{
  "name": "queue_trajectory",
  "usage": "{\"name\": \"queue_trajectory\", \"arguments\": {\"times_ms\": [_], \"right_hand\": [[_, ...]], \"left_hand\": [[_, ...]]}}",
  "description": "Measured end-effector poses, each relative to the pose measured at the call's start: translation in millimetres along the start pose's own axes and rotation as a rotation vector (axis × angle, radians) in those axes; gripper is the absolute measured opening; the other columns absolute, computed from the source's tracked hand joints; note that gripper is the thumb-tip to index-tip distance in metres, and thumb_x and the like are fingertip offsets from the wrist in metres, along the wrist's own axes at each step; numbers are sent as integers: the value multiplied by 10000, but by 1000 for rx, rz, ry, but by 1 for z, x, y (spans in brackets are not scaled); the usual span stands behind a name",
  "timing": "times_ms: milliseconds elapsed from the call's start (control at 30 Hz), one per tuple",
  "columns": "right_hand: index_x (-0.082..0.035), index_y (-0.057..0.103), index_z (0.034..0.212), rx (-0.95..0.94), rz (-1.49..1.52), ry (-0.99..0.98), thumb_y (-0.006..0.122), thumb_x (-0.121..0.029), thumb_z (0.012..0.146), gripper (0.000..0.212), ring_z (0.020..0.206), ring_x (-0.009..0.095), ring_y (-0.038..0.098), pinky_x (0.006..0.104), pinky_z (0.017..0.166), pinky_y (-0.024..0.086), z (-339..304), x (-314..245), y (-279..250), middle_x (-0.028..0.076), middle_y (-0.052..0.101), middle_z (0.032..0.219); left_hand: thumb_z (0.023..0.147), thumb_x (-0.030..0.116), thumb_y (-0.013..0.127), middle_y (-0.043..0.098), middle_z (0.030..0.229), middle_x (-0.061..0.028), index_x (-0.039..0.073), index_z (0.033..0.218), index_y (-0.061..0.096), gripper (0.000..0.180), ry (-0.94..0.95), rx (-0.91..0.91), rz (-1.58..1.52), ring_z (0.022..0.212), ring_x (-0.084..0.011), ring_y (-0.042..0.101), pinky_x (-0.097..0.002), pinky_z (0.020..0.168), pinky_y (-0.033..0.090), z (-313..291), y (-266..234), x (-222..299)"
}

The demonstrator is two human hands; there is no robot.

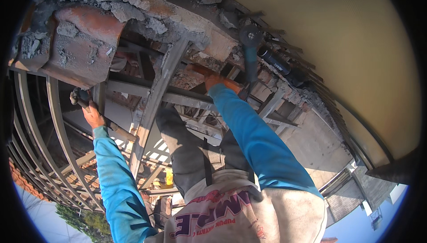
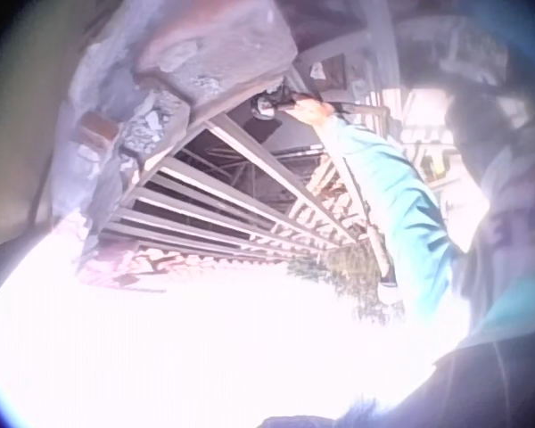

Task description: The person uses a hammer to break and pry away fragments of concrete and masonry from the edge of a roof, handling the pieces with their hands.

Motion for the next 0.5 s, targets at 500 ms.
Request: {"name": "queue_trajectory", "arguments": {"times_ms": [500], "right_hand": [[-7,618,1183,65,386,189,411,-108,953,326,1078,357,624,458,916,523,111,81,101,224,614,1208]], "left_hand": [[952,288,581,583,1064,-102,-42,1204,536,417,-170,36,-255,912,-174,555,-313,809,466,-3,-24,-49]]}}
Point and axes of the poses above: each hand's wrist, its own z-axis towards the middle knuckle, its own y-axis out of the palm, x = y × z, the point moved 8 cm from there along z, towards the middle knuckle
